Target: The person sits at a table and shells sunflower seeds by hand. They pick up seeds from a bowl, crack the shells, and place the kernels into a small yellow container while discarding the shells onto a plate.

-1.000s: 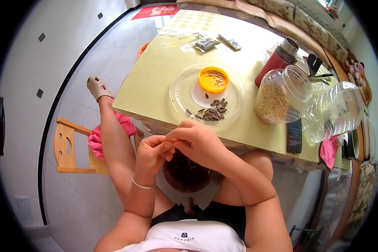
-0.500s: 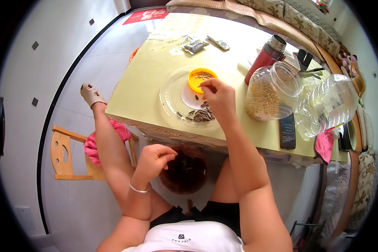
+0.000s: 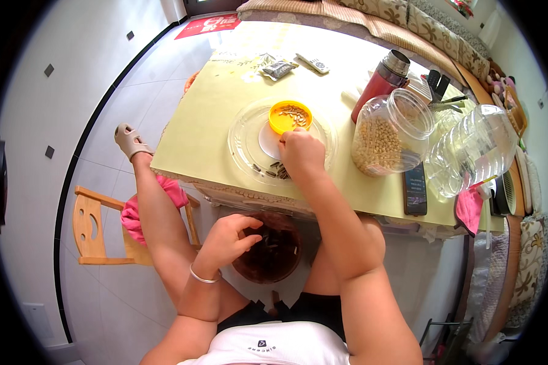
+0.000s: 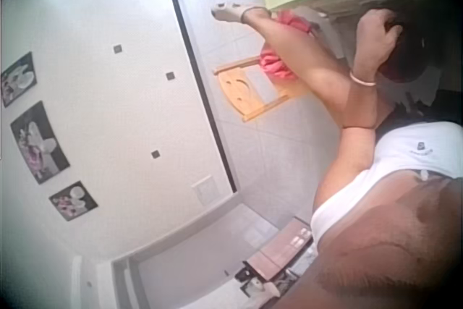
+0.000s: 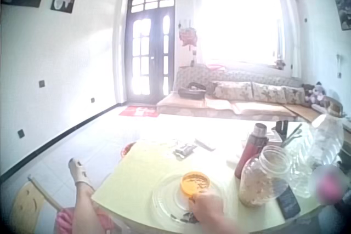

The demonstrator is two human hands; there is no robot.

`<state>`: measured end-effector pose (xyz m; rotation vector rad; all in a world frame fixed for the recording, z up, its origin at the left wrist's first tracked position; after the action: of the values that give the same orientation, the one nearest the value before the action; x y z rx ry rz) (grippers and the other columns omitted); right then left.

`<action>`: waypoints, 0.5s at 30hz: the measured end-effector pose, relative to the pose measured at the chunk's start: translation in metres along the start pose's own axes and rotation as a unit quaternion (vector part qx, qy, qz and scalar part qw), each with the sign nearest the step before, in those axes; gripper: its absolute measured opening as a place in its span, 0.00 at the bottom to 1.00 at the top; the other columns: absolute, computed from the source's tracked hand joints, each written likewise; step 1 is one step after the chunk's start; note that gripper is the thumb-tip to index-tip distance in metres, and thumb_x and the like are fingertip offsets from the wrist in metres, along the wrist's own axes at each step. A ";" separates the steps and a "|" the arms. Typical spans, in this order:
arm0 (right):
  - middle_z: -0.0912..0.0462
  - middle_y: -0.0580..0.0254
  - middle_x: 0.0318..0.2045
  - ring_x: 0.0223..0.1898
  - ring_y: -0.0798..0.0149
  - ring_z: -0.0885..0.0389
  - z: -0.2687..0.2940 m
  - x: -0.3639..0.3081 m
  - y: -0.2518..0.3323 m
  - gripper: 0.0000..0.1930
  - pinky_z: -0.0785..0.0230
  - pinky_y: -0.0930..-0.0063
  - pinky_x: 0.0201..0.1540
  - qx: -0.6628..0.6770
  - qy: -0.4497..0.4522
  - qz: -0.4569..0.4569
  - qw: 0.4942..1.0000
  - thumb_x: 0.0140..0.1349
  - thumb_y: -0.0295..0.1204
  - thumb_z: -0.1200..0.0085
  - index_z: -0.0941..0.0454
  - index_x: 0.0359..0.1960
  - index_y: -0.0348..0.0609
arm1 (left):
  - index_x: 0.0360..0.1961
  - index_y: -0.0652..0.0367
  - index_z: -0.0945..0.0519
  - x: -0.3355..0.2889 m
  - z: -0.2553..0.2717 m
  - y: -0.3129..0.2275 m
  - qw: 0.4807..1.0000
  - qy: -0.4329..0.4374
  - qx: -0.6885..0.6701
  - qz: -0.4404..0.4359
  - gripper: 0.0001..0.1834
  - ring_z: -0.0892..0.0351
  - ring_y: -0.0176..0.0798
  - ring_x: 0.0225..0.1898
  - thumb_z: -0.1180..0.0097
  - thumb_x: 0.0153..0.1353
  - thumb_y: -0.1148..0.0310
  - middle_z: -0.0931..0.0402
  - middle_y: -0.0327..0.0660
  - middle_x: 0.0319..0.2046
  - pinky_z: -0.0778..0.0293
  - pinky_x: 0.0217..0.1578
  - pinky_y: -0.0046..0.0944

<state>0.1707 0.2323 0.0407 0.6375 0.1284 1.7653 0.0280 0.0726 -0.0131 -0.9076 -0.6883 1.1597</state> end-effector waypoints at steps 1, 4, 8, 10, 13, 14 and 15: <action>0.17 0.55 0.31 0.33 0.51 0.18 -0.004 0.000 -0.001 0.08 0.26 0.58 0.38 -0.018 0.005 -0.003 1.000 0.55 0.33 0.40 0.16 0.30 0.43 | 0.42 0.69 0.18 0.001 -0.001 0.000 1.000 0.002 -0.005 0.001 0.14 0.19 0.36 0.22 0.36 0.53 0.77 0.20 0.50 0.32 0.24 0.28 0.34; 0.17 0.57 0.30 0.31 0.55 0.18 0.000 -0.002 0.005 0.06 0.26 0.61 0.36 -0.046 -0.007 0.000 0.999 0.55 0.30 0.41 0.17 0.30 0.41 | 0.42 0.70 0.18 0.000 0.003 0.008 0.995 -0.031 -0.086 0.030 0.12 0.20 0.32 0.23 0.38 0.56 0.79 0.19 0.46 0.34 0.24 0.28 0.30; 0.16 0.63 0.27 0.25 0.70 0.20 0.012 -0.013 0.036 0.03 0.28 0.73 0.29 0.262 0.060 -0.016 0.963 0.56 0.24 0.41 0.19 0.30 0.37 | 0.45 0.69 0.18 -0.014 0.035 0.005 0.964 -0.173 -0.204 0.009 0.12 0.20 0.29 0.28 0.40 0.59 0.82 0.19 0.43 0.37 0.22 0.31 0.27; 0.16 0.63 0.26 0.23 0.75 0.23 -0.007 -0.034 0.047 0.04 0.30 0.78 0.27 0.427 0.183 -0.082 0.882 0.57 0.22 0.42 0.19 0.33 0.35 | 0.48 0.67 0.18 -0.019 0.051 -0.003 0.939 -0.260 -0.222 -0.025 0.14 0.20 0.29 0.31 0.41 0.59 0.83 0.19 0.42 0.39 0.22 0.33 0.27; 0.17 0.65 0.26 0.23 0.78 0.25 -0.029 -0.071 0.073 0.05 0.32 0.82 0.25 0.530 0.314 -0.120 0.778 0.60 0.24 0.42 0.20 0.34 0.34 | 0.50 0.66 0.19 -0.027 0.069 -0.019 0.930 -0.340 -0.114 -0.086 0.17 0.18 0.31 0.35 0.40 0.58 0.84 0.18 0.44 0.39 0.21 0.35 0.28; 0.17 0.65 0.26 0.22 0.78 0.25 -0.035 -0.079 0.076 0.05 0.33 0.83 0.24 0.535 0.327 -0.122 0.769 0.60 0.24 0.42 0.21 0.35 0.33 | 0.49 0.66 0.18 -0.029 0.072 -0.022 0.926 -0.353 -0.080 -0.102 0.17 0.17 0.32 0.34 0.40 0.58 0.84 0.18 0.44 0.38 0.21 0.36 0.28; 0.17 0.64 0.28 0.25 0.77 0.22 -0.039 -0.083 0.077 0.06 0.30 0.83 0.28 0.504 0.334 -0.119 0.788 0.61 0.24 0.42 0.21 0.35 0.32 | 0.48 0.66 0.18 -0.031 0.075 -0.026 0.921 -0.368 -0.044 -0.119 0.16 0.17 0.32 0.34 0.40 0.57 0.84 0.18 0.45 0.37 0.21 0.36 0.28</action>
<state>0.0980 0.1419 0.0102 0.6389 1.6586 1.4957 -0.0315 0.0568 0.0458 -0.4148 -1.4293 1.2503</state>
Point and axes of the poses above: each hand's wrist, its own x-axis towards the middle knuckle, its own z-axis out of the back of the hand, y = z × x, the point moved 10 cm from there along x, towards the middle knuckle
